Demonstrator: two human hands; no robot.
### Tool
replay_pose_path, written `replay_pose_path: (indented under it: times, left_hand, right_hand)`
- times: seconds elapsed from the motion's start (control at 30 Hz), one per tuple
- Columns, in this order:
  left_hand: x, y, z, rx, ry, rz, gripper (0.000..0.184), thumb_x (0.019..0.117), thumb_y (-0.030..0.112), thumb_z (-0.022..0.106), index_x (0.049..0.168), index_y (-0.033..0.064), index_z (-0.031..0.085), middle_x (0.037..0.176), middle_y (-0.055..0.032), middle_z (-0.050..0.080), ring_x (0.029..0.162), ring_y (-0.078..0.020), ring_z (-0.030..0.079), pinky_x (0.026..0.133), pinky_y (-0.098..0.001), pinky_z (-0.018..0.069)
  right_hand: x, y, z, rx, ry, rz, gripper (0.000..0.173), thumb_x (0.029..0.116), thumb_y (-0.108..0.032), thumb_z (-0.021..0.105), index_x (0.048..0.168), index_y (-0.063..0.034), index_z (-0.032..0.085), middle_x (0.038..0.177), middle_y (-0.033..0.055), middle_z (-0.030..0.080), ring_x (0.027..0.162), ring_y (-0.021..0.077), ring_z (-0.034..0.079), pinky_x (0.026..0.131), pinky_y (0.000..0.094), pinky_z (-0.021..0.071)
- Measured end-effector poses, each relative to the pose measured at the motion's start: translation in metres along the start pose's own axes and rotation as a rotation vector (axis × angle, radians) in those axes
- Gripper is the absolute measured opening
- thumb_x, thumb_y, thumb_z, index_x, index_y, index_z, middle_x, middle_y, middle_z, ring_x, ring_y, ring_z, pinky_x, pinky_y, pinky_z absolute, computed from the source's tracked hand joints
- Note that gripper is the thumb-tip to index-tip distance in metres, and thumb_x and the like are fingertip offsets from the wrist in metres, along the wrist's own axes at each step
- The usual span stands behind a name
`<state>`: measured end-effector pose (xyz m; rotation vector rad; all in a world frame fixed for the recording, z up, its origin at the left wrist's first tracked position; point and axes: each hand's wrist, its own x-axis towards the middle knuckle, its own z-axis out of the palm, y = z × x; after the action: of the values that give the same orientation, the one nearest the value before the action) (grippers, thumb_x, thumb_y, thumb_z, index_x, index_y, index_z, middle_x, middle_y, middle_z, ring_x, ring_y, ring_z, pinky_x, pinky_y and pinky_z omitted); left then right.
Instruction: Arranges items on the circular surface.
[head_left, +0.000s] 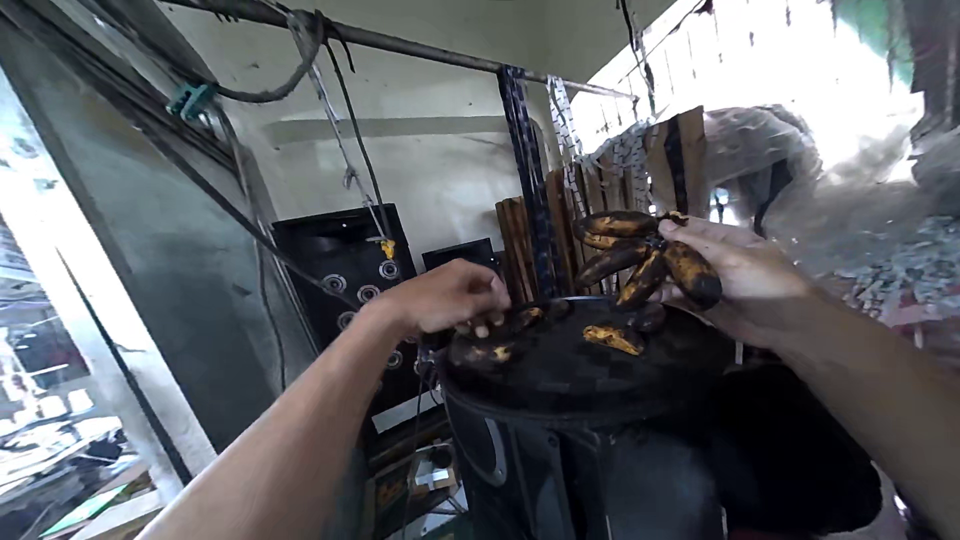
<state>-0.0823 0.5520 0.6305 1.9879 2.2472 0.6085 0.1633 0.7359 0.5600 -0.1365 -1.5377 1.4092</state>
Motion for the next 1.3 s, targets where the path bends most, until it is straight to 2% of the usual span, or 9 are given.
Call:
replay_pose_path:
  times: [0.13, 0.23, 0.5, 0.7, 0.83, 1.0, 1.13, 1.2, 1.3]
  left_hand:
    - [0.053, -0.005, 0.019, 0.242, 0.028, -0.111, 0.043, 0.1013, 0.043, 0.063, 0.117, 0.0039, 0.071, 0.091, -0.0140, 0.072, 0.074, -0.0241, 0.068, 0.074, -0.0467, 0.0585]
    - [0.067, 0.003, 0.020, 0.250, -0.086, -0.105, 0.035, 0.0961, 0.022, 0.074, 0.124, 0.0024, 0.068, 0.089, -0.0134, 0.070, 0.070, -0.0199, 0.065, 0.069, -0.0387, 0.0567]
    - [0.034, -0.016, 0.008, -0.645, -0.158, 0.006, 0.030, 0.1078, 0.010, 0.044, 0.133, 0.0035, 0.059, 0.111, -0.0143, 0.070, 0.090, -0.0195, 0.071, 0.081, -0.0329, 0.0603]
    - [0.036, -0.016, 0.015, -0.993, -0.072, 0.026, 0.040, 0.1084, 0.022, 0.029, 0.133, 0.0050, 0.057, 0.102, -0.0129, 0.068, 0.079, -0.0174, 0.069, 0.071, -0.0293, 0.0596]
    - [0.040, -0.005, 0.018, -0.912, -0.190, 0.167, 0.037, 0.1112, 0.027, 0.032, 0.131, 0.0080, 0.057, 0.094, -0.0064, 0.067, 0.067, -0.0082, 0.065, 0.058, -0.0196, 0.0556]
    - [0.031, 0.004, 0.009, -0.976, -0.251, 0.164, 0.046, 0.1068, 0.030, 0.020, 0.121, 0.0119, 0.060, 0.109, -0.0138, 0.074, 0.089, -0.0229, 0.074, 0.079, -0.0369, 0.0609]
    - [0.009, 0.013, -0.012, -0.438, 0.094, 0.152, 0.018, 0.1021, 0.027, 0.052, 0.094, 0.0128, 0.060, 0.066, 0.0017, 0.055, 0.057, -0.0078, 0.054, 0.054, -0.0239, 0.0484]
    - [-0.010, 0.015, -0.019, -0.019, 0.060, 0.095, 0.021, 0.0920, 0.028, 0.076, 0.092, 0.0078, 0.070, 0.065, -0.0024, 0.060, 0.052, -0.0098, 0.054, 0.049, -0.0258, 0.0463]
    - [-0.026, 0.015, -0.016, 0.292, -0.246, -0.059, 0.031, 0.0807, 0.034, 0.088, 0.104, 0.0169, 0.078, 0.083, 0.0012, 0.073, 0.072, -0.0100, 0.067, 0.066, -0.0326, 0.0581]
  right_hand:
    - [-0.002, 0.004, 0.002, 0.035, 0.052, 0.024, 0.027, 0.1095, -0.030, 0.047, 0.119, -0.0102, 0.063, 0.088, 0.0062, 0.069, 0.070, 0.0151, 0.069, 0.060, 0.0307, 0.0612]
    - [-0.005, 0.005, 0.001, 0.072, 0.050, -0.001, 0.028, 0.1097, -0.030, 0.046, 0.120, -0.0104, 0.063, 0.092, 0.0056, 0.069, 0.072, 0.0150, 0.070, 0.060, 0.0311, 0.0616]
    - [-0.008, 0.004, -0.011, 0.091, 0.050, 0.007, 0.029, 0.1096, -0.033, 0.045, 0.121, -0.0131, 0.063, 0.098, 0.0050, 0.070, 0.076, 0.0153, 0.071, 0.061, 0.0299, 0.0614]
    - [-0.007, 0.000, -0.016, 0.108, 0.124, 0.031, 0.029, 0.1093, -0.033, 0.046, 0.128, -0.0152, 0.059, 0.097, 0.0041, 0.069, 0.076, 0.0150, 0.071, 0.062, 0.0314, 0.0620]
    - [-0.004, 0.000, -0.022, 0.092, 0.115, 0.013, 0.026, 0.1098, -0.032, 0.046, 0.123, -0.0137, 0.058, 0.098, 0.0047, 0.068, 0.078, 0.0168, 0.071, 0.064, 0.0337, 0.0625]
    - [-0.004, -0.002, -0.028, 0.073, 0.119, 0.032, 0.025, 0.1093, -0.033, 0.046, 0.119, -0.0157, 0.060, 0.091, 0.0021, 0.069, 0.071, 0.0126, 0.069, 0.060, 0.0296, 0.0615]
    - [-0.006, 0.000, -0.033, 0.063, 0.131, 0.033, 0.025, 0.1083, -0.037, 0.047, 0.122, -0.0213, 0.060, 0.094, -0.0030, 0.067, 0.074, 0.0087, 0.068, 0.063, 0.0283, 0.0607]
    - [-0.006, -0.001, -0.036, 0.055, 0.136, 0.031, 0.023, 0.1076, -0.038, 0.047, 0.118, -0.0233, 0.061, 0.092, -0.0050, 0.067, 0.072, 0.0058, 0.068, 0.060, 0.0252, 0.0598]
    - [-0.002, 0.002, -0.041, 0.082, 0.125, 0.019, 0.023, 0.1070, -0.038, 0.050, 0.117, -0.0219, 0.063, 0.095, -0.0026, 0.069, 0.074, 0.0087, 0.069, 0.061, 0.0275, 0.0607]
